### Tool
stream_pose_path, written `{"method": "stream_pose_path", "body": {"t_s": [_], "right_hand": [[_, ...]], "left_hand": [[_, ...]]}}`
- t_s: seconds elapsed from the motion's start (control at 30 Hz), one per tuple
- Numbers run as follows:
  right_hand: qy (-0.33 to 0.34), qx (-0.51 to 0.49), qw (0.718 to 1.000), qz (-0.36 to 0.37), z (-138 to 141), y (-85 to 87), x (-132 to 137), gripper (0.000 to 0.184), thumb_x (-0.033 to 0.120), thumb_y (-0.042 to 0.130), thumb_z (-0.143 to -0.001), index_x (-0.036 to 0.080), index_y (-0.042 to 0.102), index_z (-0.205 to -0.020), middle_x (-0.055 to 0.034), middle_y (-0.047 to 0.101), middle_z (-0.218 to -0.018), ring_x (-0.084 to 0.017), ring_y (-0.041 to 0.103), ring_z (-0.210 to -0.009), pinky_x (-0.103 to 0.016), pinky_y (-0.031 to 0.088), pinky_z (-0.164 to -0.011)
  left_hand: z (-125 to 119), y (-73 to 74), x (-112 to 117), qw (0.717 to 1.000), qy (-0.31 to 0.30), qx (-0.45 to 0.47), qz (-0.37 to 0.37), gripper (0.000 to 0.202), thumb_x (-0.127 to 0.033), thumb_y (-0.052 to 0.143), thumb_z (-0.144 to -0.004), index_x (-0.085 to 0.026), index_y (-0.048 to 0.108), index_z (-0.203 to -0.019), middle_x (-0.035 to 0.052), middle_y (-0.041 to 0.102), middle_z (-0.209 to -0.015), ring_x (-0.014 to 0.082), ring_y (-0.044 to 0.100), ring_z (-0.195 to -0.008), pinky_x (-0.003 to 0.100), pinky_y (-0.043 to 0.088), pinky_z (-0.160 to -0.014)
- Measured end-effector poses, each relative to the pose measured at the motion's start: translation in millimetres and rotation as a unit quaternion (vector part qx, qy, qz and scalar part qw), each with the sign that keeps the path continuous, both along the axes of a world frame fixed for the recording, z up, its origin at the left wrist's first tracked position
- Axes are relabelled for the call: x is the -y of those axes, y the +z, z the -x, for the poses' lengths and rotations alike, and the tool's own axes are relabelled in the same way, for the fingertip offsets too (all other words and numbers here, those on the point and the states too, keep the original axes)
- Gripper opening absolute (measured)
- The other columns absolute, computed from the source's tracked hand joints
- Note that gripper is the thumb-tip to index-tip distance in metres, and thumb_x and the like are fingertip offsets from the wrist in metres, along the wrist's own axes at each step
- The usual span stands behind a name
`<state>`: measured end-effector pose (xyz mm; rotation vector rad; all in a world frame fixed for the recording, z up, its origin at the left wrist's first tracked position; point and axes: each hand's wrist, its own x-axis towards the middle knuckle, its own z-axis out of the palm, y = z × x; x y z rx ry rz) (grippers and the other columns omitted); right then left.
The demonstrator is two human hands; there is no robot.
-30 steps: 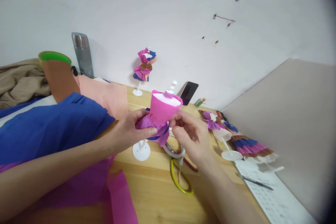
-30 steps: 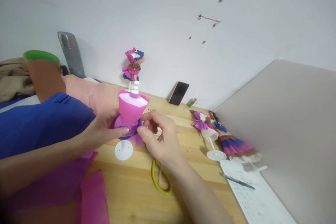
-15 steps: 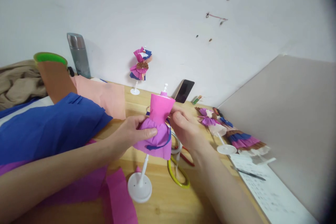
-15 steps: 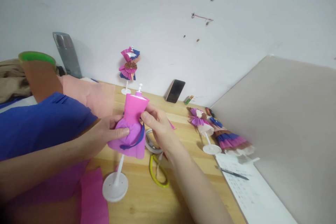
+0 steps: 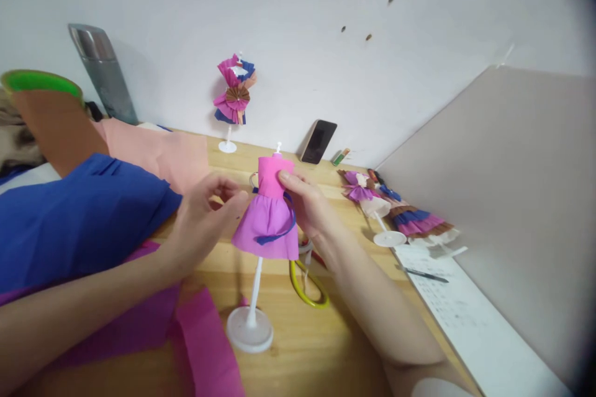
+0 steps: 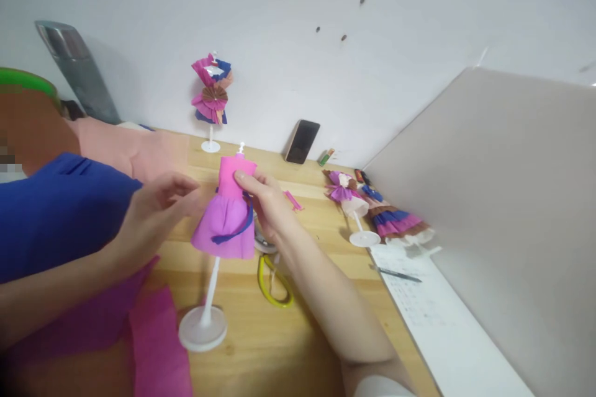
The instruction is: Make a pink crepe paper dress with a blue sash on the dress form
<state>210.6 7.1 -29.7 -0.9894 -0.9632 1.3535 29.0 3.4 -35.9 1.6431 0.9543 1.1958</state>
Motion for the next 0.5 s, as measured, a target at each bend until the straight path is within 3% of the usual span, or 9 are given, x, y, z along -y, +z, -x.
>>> {"method": "stream_pose_path", "body": {"t_s": [0.03, 0.1, 0.2, 0.33, 0.5], "right_hand": [[-0.002, 0.0, 1.0, -0.001, -0.1, -0.5, -0.9, 0.029, 0.043, 0.079, -0.062, 0.017, 0.071, -0.073, -0.0013, 0.069, -0.068, -0.016, 0.061, -0.065, -0.03, 0.047, -0.069], [0.007, 0.005, 1.0, 0.0, 0.2, -1.3, -2.2, 0.028, 0.043, 0.079, -0.063, 0.018, 0.071, -0.073, -0.0009, 0.068, -0.067, -0.016, 0.06, -0.065, -0.03, 0.048, -0.07], [0.013, 0.02, 1.0, 0.002, 1.2, -1.9, -3.2, 0.029, 0.045, 0.078, -0.066, 0.019, 0.067, -0.069, -0.0009, 0.066, -0.066, -0.017, 0.06, -0.066, -0.032, 0.049, -0.071], [0.013, 0.035, 0.999, 0.0, 1.1, -3.4, -4.6, 0.031, 0.048, 0.076, -0.067, 0.019, 0.064, -0.067, -0.0019, 0.064, -0.067, -0.02, 0.061, -0.071, -0.034, 0.049, -0.076], [0.026, 0.031, 0.999, -0.001, -2.2, -7.0, -7.7, 0.029, 0.046, 0.076, -0.068, 0.02, 0.065, -0.069, -0.001, 0.065, -0.067, -0.019, 0.06, -0.069, -0.034, 0.049, -0.074]], "left_hand": [[0.9, -0.3, 1.6, 0.996, 0.013, -0.026, -0.084, 0.012, -0.028, 0.061, -0.082, -0.018, 0.06, -0.075, -0.0013, 0.059, -0.071, 0.0119, 0.054, -0.065, 0.024, 0.043, -0.06], [0.6, -3.8, 5.8, 0.967, -0.037, -0.103, -0.231, 0.008, -0.022, 0.062, -0.081, -0.019, 0.06, -0.074, -0.0001, 0.06, -0.071, 0.0131, 0.055, -0.067, 0.026, 0.044, -0.063], [-3.6, -14.9, 11.1, 0.911, -0.093, -0.219, -0.338, 0.008, -0.025, 0.066, -0.081, -0.019, 0.062, -0.08, 0.0049, 0.064, -0.082, 0.0201, 0.059, -0.08, 0.032, 0.045, -0.07], [-7.7, -23.3, 10.8, 0.896, -0.066, -0.265, -0.35, 0.01, -0.022, 0.06, -0.085, -0.019, 0.058, -0.076, 0.0039, 0.061, -0.081, 0.0201, 0.056, -0.079, 0.032, 0.041, -0.068], [-4.7, -9.7, 9.2, 0.927, -0.098, -0.239, -0.271, 0.017, -0.012, 0.052, -0.083, -0.017, 0.051, -0.067, -0.0006, 0.054, -0.07, 0.0122, 0.05, -0.065, 0.026, 0.036, -0.06]]}}
